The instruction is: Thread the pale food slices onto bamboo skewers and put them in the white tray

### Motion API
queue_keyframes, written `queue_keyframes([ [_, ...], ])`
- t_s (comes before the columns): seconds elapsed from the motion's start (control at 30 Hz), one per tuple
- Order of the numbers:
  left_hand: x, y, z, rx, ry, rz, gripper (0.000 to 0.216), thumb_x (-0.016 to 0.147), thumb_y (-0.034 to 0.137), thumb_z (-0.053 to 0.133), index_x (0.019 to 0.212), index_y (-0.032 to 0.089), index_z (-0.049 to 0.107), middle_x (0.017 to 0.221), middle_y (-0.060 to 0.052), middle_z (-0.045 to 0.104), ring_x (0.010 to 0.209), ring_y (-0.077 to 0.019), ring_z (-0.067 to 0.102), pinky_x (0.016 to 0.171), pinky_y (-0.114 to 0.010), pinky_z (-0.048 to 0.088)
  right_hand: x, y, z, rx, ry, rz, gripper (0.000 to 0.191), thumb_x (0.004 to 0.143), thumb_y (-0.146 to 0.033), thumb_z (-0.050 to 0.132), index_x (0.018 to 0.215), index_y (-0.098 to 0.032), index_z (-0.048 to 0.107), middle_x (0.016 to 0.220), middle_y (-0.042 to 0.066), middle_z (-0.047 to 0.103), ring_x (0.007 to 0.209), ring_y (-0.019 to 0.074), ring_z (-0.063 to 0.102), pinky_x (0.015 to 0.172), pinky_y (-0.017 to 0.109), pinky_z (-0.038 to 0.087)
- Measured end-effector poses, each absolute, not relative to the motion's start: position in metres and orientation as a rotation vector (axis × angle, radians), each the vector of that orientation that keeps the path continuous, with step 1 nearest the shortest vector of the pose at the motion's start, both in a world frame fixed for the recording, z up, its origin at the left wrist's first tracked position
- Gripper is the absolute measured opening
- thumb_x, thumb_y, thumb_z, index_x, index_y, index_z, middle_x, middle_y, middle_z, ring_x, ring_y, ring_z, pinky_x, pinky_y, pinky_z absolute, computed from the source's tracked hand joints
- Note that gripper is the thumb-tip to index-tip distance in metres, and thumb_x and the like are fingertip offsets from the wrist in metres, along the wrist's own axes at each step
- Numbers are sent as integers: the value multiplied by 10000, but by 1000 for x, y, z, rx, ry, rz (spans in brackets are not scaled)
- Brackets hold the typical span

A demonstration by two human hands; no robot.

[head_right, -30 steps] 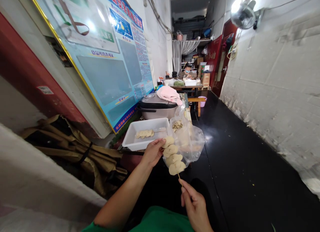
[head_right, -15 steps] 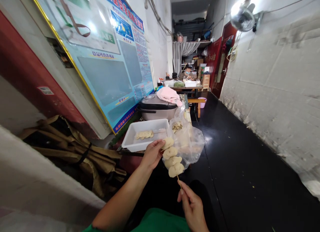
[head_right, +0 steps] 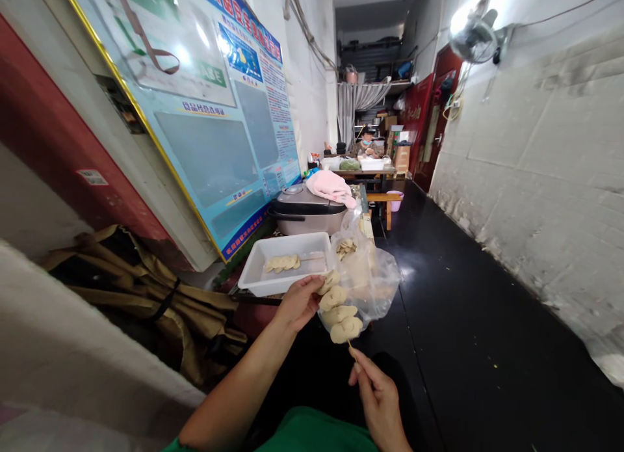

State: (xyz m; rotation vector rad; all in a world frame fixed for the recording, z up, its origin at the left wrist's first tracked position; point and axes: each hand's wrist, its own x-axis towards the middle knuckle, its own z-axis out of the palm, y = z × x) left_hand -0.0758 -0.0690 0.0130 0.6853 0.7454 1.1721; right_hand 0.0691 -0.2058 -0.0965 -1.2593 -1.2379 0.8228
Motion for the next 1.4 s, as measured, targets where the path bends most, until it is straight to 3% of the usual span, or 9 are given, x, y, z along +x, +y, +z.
queue_keyframes([
  [0.43, -72, -77, 17, 858, 745, 1308, 327, 600, 329, 773, 836, 137, 656, 780, -28, 662, 678, -124, 595, 658, -256, 475, 74, -204, -94, -1257, -1177, 923, 426, 856, -431, 525, 1165, -166, 650, 623, -26, 496, 438, 75, 323, 409, 201, 263],
  [0.87, -69, -75, 13, 1008, 819, 1358, 253, 644, 324, 734, 780, 147, 616, 694, 10, 635, 603, -90, 556, 583, -205, 444, 84, -202, -84, -1312, -1231, 867, 424, 853, -425, 525, 1147, -154, 667, 605, -24, 505, 451, 91, 374, 414, 197, 320],
  [1.4, -66, -78, 14, 1052, 894, 1465, 264, 682, 340, 697, 857, 158, 623, 771, -5, 660, 656, -105, 581, 614, -210, 459, 88, -208, -69, -1353, -1330, 751, 441, 858, -406, 499, 1131, -109, 677, 574, -20, 509, 472, 110, 427, 472, 214, 396],
])
